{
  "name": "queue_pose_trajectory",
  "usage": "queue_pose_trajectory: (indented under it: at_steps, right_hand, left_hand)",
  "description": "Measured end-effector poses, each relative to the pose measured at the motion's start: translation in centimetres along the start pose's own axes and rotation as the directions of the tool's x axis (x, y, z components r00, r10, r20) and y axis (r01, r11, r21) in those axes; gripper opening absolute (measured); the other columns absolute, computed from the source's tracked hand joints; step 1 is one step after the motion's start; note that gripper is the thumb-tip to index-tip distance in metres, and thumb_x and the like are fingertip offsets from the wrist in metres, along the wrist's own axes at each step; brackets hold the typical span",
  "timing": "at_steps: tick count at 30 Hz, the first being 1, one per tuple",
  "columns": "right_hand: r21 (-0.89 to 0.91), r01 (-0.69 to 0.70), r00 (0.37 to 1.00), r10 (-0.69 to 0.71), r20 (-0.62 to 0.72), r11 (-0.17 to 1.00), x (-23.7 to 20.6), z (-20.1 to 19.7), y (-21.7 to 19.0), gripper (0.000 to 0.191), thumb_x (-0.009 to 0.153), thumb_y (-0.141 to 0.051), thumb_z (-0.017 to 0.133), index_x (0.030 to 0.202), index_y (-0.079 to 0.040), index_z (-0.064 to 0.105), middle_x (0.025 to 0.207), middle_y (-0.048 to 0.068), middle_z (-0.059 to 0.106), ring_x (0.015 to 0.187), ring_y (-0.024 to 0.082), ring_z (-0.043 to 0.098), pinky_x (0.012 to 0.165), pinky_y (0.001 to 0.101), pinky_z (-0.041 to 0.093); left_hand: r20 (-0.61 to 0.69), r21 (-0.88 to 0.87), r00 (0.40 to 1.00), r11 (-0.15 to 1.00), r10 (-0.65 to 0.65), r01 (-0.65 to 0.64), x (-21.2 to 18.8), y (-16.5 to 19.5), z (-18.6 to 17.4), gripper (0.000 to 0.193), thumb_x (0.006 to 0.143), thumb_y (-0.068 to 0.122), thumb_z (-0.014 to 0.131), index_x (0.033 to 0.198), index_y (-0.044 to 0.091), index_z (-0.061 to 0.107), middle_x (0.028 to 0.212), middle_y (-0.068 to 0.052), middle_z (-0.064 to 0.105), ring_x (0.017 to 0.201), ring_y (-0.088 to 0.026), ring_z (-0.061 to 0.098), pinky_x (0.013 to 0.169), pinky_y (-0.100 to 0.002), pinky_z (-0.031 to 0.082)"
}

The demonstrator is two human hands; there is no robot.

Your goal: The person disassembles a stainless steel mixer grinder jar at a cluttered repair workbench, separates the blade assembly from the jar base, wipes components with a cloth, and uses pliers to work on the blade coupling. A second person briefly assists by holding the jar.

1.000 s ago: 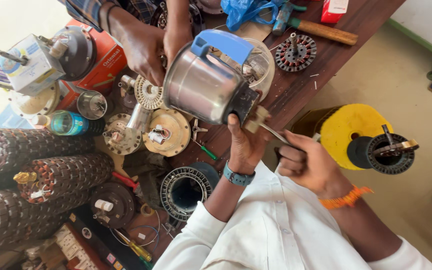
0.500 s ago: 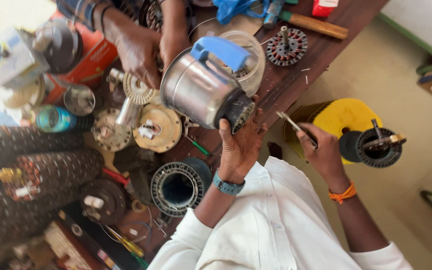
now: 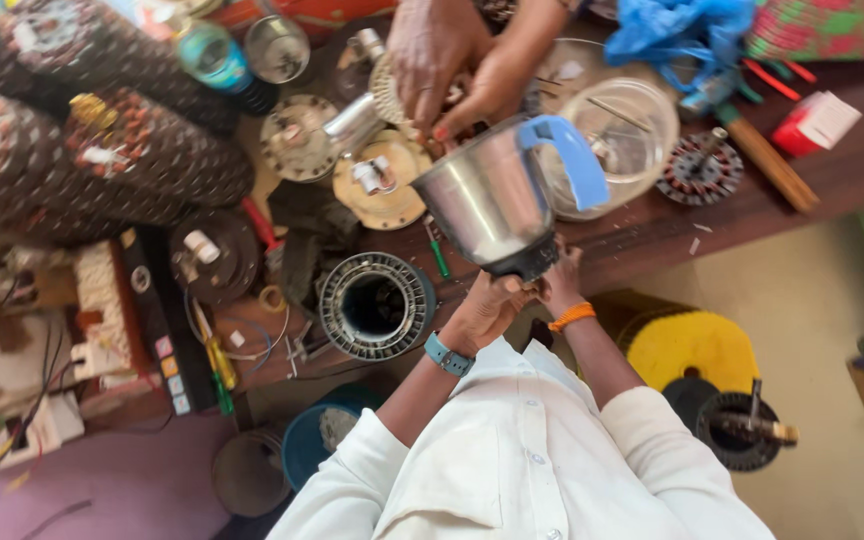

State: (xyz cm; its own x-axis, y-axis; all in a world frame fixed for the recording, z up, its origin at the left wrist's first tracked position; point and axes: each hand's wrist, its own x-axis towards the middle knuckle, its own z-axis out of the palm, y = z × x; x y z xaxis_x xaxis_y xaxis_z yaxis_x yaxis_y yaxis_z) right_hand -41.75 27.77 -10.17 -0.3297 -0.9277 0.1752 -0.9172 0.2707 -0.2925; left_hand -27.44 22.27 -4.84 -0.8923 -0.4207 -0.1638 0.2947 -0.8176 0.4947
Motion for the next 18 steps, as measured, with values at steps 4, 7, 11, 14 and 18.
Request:
queue_pose_trajectory:
  at_steps: [4, 7, 11, 14, 18]
  right_hand:
    - [0.303, -0.239, 0.97, 0.21, 0.125, 0.922, -1.2, 0.0, 1.6, 0.042, 0.08, -0.021, 0.077, 0.119, -0.008, 0.068, 0.127, 0.011, 0.062, 0.118, 0.034, 0.059, 0.095, 0.0521, 0.048]
    - [0.709, -0.648, 0.761, 0.269, 0.59, 0.278, -2.8, -2.1, 3.2, 0.049, 0.095, -0.024, 0.072, 0.139, -0.006, 0.064, 0.121, 0.019, 0.069, 0.104, 0.029, 0.068, 0.092, 0.0502, 0.049]
    - [0.847, -0.407, 0.888, 0.069, 0.454, -0.342, -3.1, -7.4, 3.9, 0.054, 0.101, -0.028, 0.067, 0.146, -0.003, 0.052, 0.132, 0.014, 0.059, 0.117, 0.025, 0.061, 0.097, 0.045, 0.053]
    - [0.892, -0.179, 0.96, 0.123, 0.25, -0.414, -3.3, -11.4, 3.4, 0.065, 0.099, -0.033, 0.07, 0.153, -0.006, 0.045, 0.143, 0.012, 0.057, 0.127, 0.025, 0.059, 0.102, 0.0447, 0.052]
    - [0.947, -0.038, 0.996, 0.069, 0.063, -0.32, -4.1, -15.8, 2.4, 0.07, 0.1, -0.035, 0.077, 0.156, -0.007, 0.045, 0.149, 0.012, 0.053, 0.136, 0.024, 0.054, 0.114, 0.043, 0.045]
  left_hand:
    - [-0.044, 0.103, 0.998, 0.994, 0.041, -0.037, -0.6, -0.3, -2.8, 0.072, 0.08, 0.031, 0.092, 0.136, 0.002, 0.056, 0.118, -0.011, 0.068, 0.108, -0.024, 0.068, 0.102, -0.045, 0.057]
    - [-0.11, 0.245, 0.99, 0.968, 0.092, -0.062, -0.6, -0.8, -3.9, 0.064, 0.086, 0.023, 0.091, 0.135, -0.005, 0.061, 0.121, -0.014, 0.07, 0.11, -0.024, 0.068, 0.103, -0.042, 0.054]
    - [-0.174, 0.467, 0.975, 0.883, 0.14, -0.044, -1.0, -2.2, -3.8, 0.073, 0.075, 0.017, 0.091, 0.139, 0.003, 0.059, 0.13, -0.007, 0.067, 0.119, -0.017, 0.062, 0.105, -0.037, 0.05]
    - [-0.139, 0.594, 0.982, 0.804, 0.128, -0.02, -2.0, -3.1, -4.3, 0.078, 0.075, 0.016, 0.091, 0.143, 0.005, 0.056, 0.138, -0.006, 0.063, 0.126, -0.017, 0.057, 0.11, -0.035, 0.046]
    - [-0.002, 0.574, 0.978, 0.801, 0.207, -0.169, -3.2, -3.6, -6.4, 0.073, 0.085, 0.015, 0.084, 0.149, 0.007, 0.05, 0.149, -0.007, 0.057, 0.135, -0.017, 0.054, 0.117, -0.036, 0.045]
